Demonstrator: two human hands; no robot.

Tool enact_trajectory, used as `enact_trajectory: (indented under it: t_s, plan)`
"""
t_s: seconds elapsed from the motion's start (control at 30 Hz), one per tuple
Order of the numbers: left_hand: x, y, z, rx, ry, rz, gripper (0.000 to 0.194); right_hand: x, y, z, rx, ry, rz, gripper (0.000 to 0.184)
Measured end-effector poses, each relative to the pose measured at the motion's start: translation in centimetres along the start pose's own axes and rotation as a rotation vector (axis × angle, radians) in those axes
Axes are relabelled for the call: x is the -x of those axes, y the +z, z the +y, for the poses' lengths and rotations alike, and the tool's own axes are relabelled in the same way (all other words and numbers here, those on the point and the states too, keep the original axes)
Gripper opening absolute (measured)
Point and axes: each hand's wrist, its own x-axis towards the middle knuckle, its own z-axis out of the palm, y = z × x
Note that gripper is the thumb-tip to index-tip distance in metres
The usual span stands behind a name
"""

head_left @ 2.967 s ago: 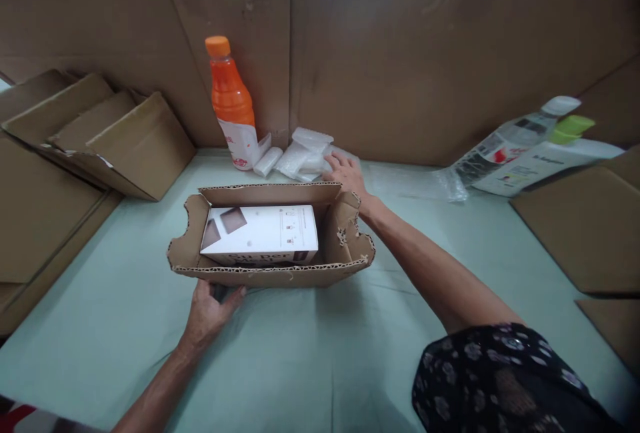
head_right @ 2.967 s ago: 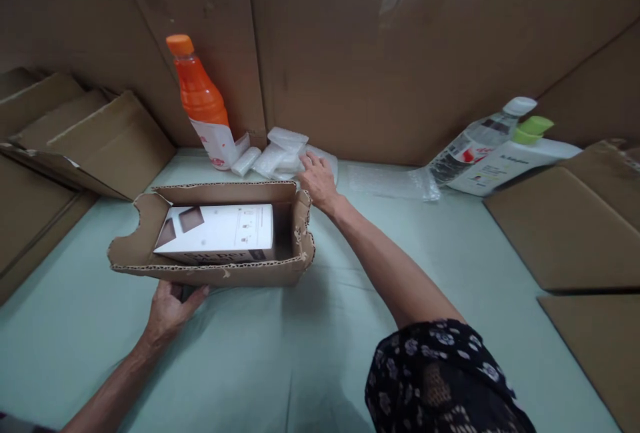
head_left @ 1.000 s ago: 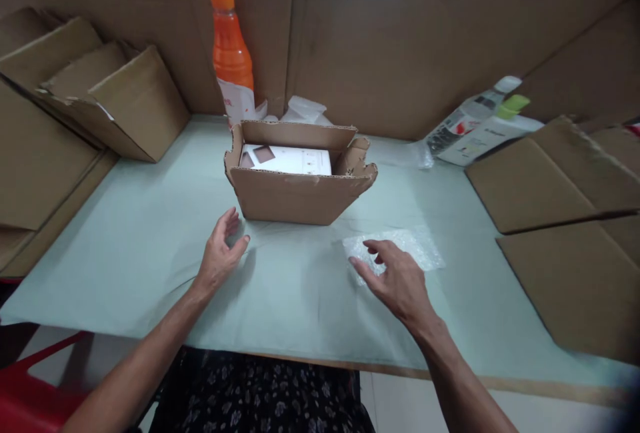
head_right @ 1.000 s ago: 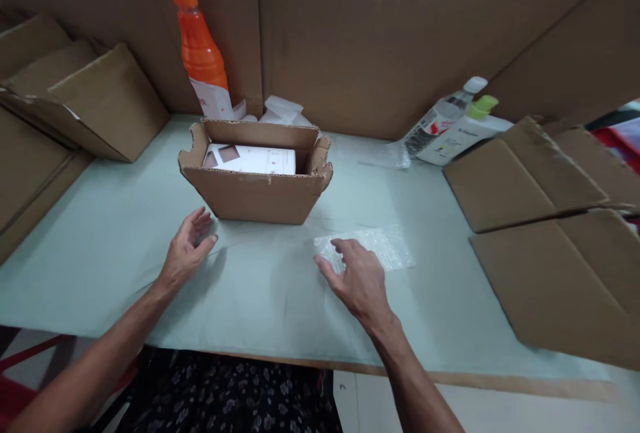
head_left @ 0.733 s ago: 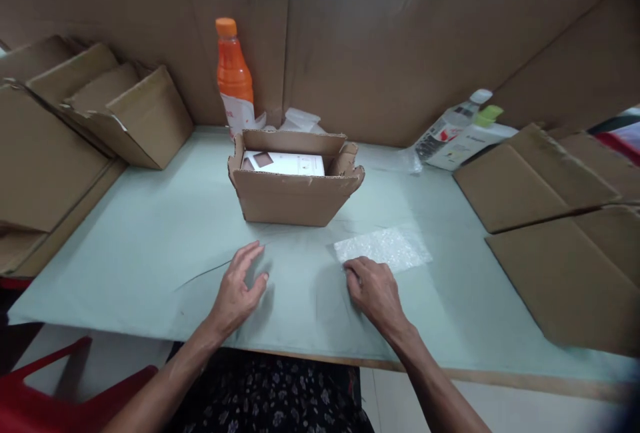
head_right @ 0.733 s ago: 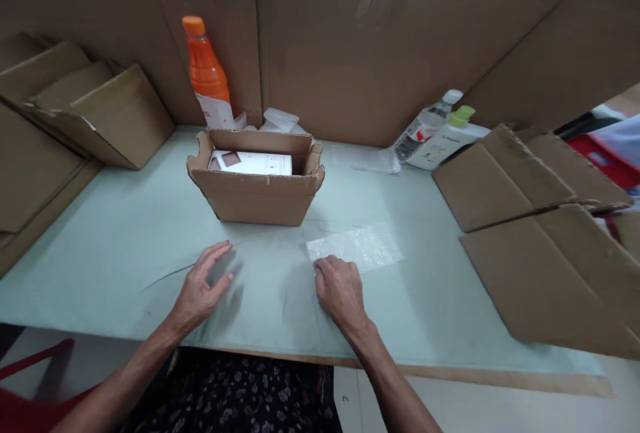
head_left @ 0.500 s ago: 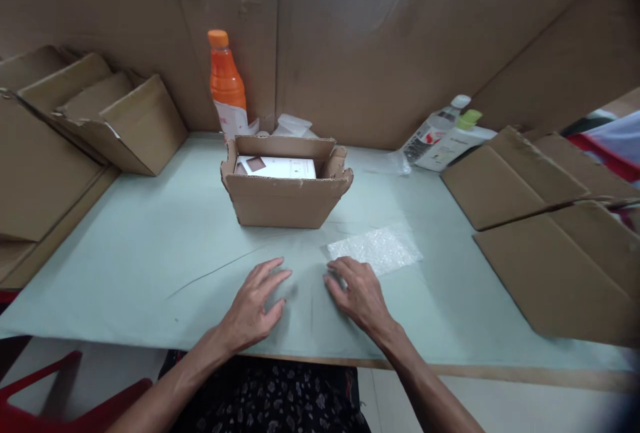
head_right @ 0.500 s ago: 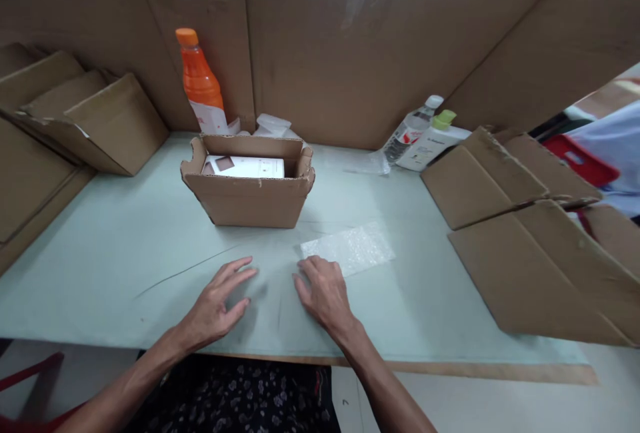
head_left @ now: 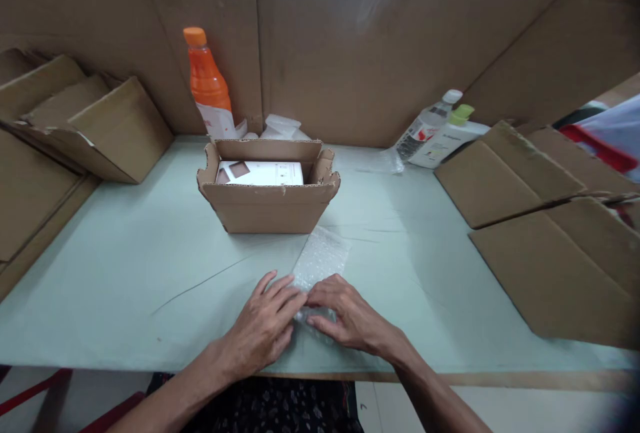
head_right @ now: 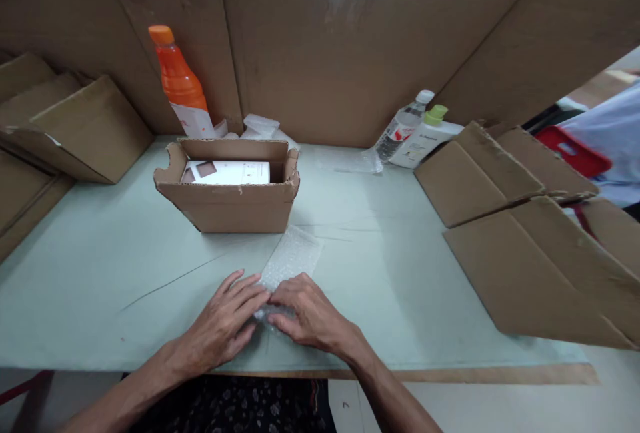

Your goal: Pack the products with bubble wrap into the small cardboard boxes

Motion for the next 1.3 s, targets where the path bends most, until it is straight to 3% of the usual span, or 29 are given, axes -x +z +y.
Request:
enact_trajectory:
  t_s: [0.07,0.13,0.27,0.33,0.5,0.63,0.73,0.83,1.0,1.17,1.3]
  plan:
    - [0.7,0.2,-0.1,0.052,-0.038,0.009,0.039,-0.9,-2.2,1.2,-0.115,0.022,0.05,0.017]
    - [1.3,0.7,-0.1,0.103,-0.075,0.059,0.031,-2.8,-4.9,4.0,-0.112,0.147,0.17,0.019]
    - [1.8,1.8,0.4,0.159,-0.129,0.175,0.029,-9.2,-10.3,11.3,0.324,0.486,0.349,0.025]
    - [1.7,2.2,0.7,0.17,-0.157,0.208,0.031,-12.8,-12.1,14.4,0.466,0.548,0.39,0.035]
    - [1.6,2.5,0.7,0.174,-0.149,0.224,0.033,-18.7,-14.0,19.4,0.589,0.603,0.423,0.039]
    - [1.6,2.5,0.5,0.159,-0.139,0.244,0.032,-18.6,-14.4,21.0,0.593,0.633,0.444,0.04]
    - [1.8,2.5,0.4,0.166,-0.164,0.266,0.033,-15.5,-14.0,20.6,0.569,0.626,0.485,0.029]
    - [2.0,2.2,0.4,0.176,-0.203,0.278,0.03,-10.2,-12.3,18.6,0.531,0.573,0.506,0.021]
    - [2.3,0.7,1.2,0.276,-0.216,0.279,0.023,-1.7,-7.5,13.4,0.317,0.253,0.571,0.023]
    - [3.3,-2.6,2.5,0.357,-0.223,0.273,0.021,0.9,-3.5,9.6,0.194,0.201,0.494,0.024]
    - [5.2,-5.0,3.4,0.324,-0.279,0.302,0.021,1.4,-2.1,6.7,0.178,0.128,0.412,0.023]
